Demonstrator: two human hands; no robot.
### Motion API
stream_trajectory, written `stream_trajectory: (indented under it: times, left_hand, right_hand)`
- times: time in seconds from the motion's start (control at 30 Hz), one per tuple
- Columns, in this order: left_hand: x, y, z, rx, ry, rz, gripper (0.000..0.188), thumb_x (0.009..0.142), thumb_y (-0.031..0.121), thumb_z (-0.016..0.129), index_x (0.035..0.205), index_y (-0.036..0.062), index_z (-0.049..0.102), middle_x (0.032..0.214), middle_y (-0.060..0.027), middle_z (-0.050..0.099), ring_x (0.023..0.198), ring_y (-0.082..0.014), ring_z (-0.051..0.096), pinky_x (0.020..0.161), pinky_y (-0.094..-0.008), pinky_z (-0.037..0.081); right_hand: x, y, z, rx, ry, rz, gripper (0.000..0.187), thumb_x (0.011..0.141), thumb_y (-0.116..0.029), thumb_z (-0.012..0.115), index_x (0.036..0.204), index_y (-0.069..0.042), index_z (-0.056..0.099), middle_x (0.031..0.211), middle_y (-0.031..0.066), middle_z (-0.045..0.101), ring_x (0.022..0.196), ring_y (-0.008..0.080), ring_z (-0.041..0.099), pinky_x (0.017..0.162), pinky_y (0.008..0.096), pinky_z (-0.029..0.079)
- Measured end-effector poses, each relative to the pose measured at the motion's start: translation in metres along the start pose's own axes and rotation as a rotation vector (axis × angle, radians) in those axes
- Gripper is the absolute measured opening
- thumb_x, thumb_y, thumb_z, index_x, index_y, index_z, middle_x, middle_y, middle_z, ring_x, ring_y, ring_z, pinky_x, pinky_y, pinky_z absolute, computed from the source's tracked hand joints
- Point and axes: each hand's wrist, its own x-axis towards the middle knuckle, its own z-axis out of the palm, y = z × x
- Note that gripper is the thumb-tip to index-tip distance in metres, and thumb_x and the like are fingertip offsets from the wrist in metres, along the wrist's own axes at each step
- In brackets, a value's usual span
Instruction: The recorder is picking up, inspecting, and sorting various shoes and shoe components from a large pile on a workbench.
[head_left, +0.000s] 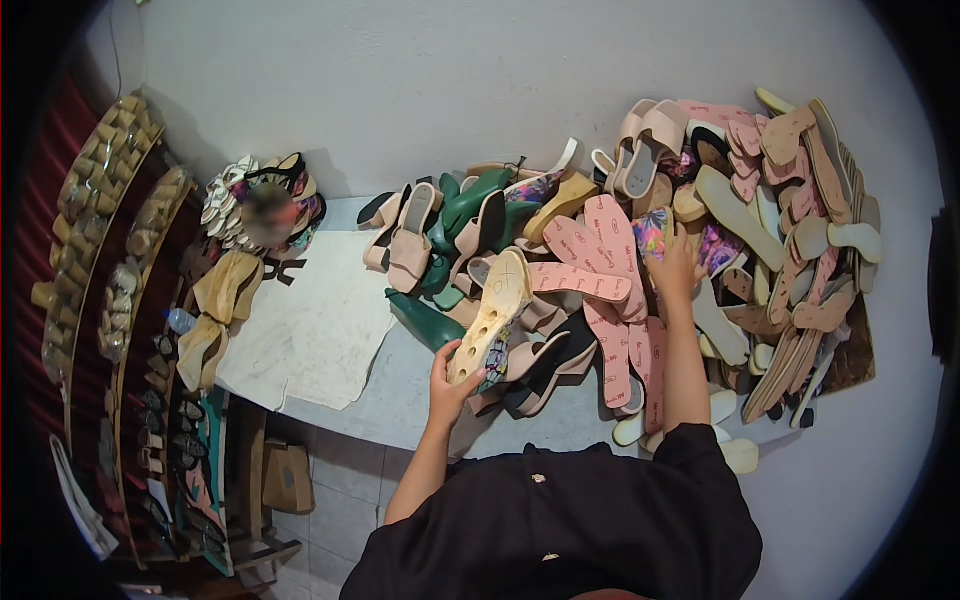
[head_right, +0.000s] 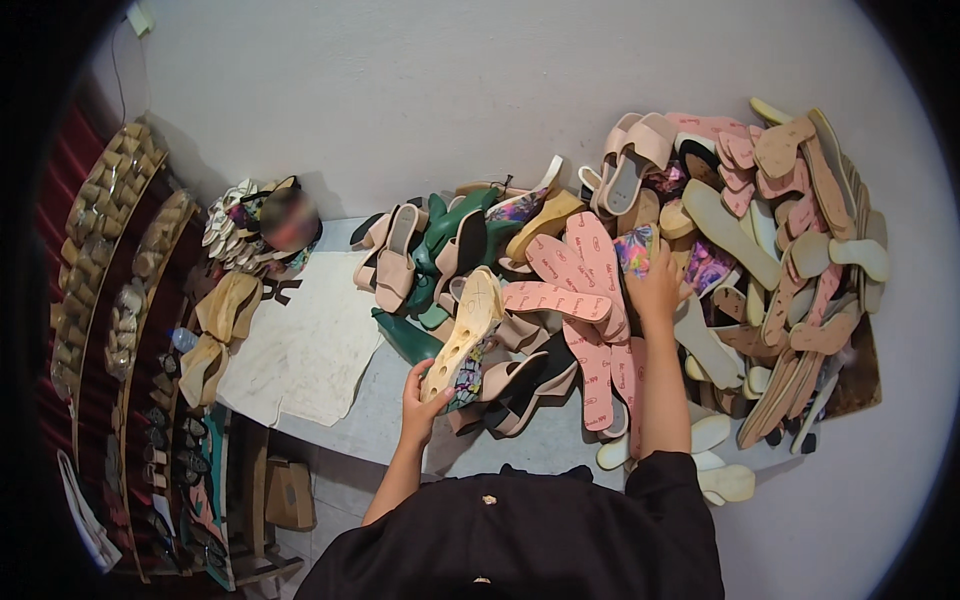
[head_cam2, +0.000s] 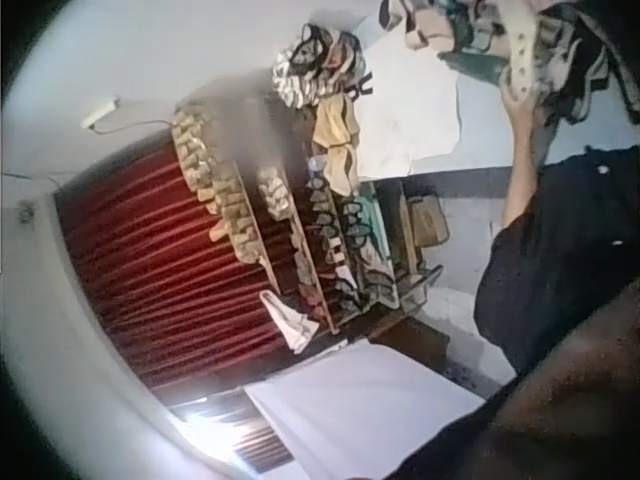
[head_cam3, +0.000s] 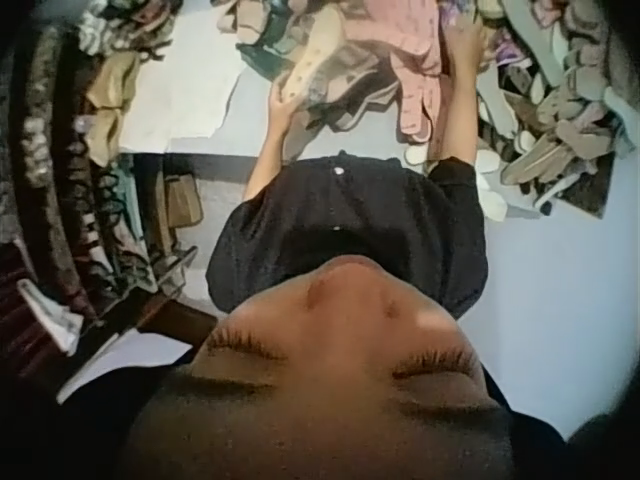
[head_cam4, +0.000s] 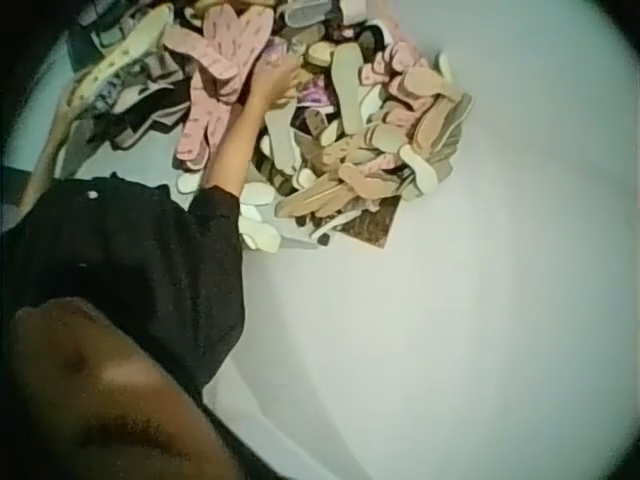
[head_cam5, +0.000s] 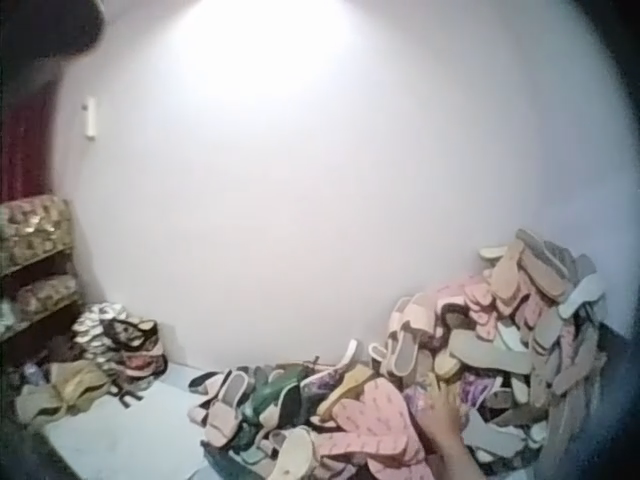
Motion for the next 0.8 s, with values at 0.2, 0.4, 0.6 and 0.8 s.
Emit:
stream_trajectory:
  times: [0.2,0.4,0.6,0.8]
  left_hand:
    - [-0.009,-0.003,-0.01,0.051,-0.045,0.048,0.056,0.07,0.011,0.074,0.119,0.0009,0.049,0.111,-0.0104,0.055,0.103,-0.0163,0.052,0.088,-0.0274,0.041]
    - [-0.021,0.002,-0.029,0.126,-0.029,-0.035,0.045,0.073,0.009,0.07,0.114,0.0023,0.055,0.107,-0.0075,0.057,0.097,-0.0148,0.054,0.085,-0.0255,0.042]
    - [-0.028,0.006,-0.058,0.131,0.12,-0.029,0.04,0.074,0.013,0.072,0.11,0.0001,0.059,0.104,-0.0086,0.06,0.095,-0.0145,0.056,0.082,-0.0259,0.044]
    - [-0.04,0.013,-0.094,0.148,0.261,-0.067,0.035,0.075,0.013,0.071,0.106,-0.0008,0.062,0.1,-0.0091,0.062,0.086,-0.0127,0.059,0.074,-0.0236,0.047]
  right_hand:
    - [0.003,0.01,0.02,-0.027,-0.269,0.068,0.091,0.061,-0.024,0.069,0.138,-0.013,0.021,0.118,0.0137,0.054,0.117,0.0327,0.043,0.096,0.0699,0.011]
    - [-0.004,-0.008,0.004,0.089,-0.131,0.122,0.095,0.059,-0.02,0.069,0.139,-0.013,0.02,0.121,0.0144,0.052,0.124,0.0296,0.036,0.1,0.0648,0.006]
    - [0.015,-0.029,-0.028,0.438,0.084,-0.035,0.092,0.058,-0.016,0.069,0.138,-0.011,0.023,0.124,0.0194,0.047,0.118,0.0348,0.041,0.1,0.0511,0.023]
    - [-0.024,-0.115,-0.083,1.192,-0.141,-0.356,0.093,0.059,0.008,0.058,0.141,-0.008,0.017,0.12,0.0129,0.044,0.109,0.0193,0.045,0.089,0.0276,0.04]
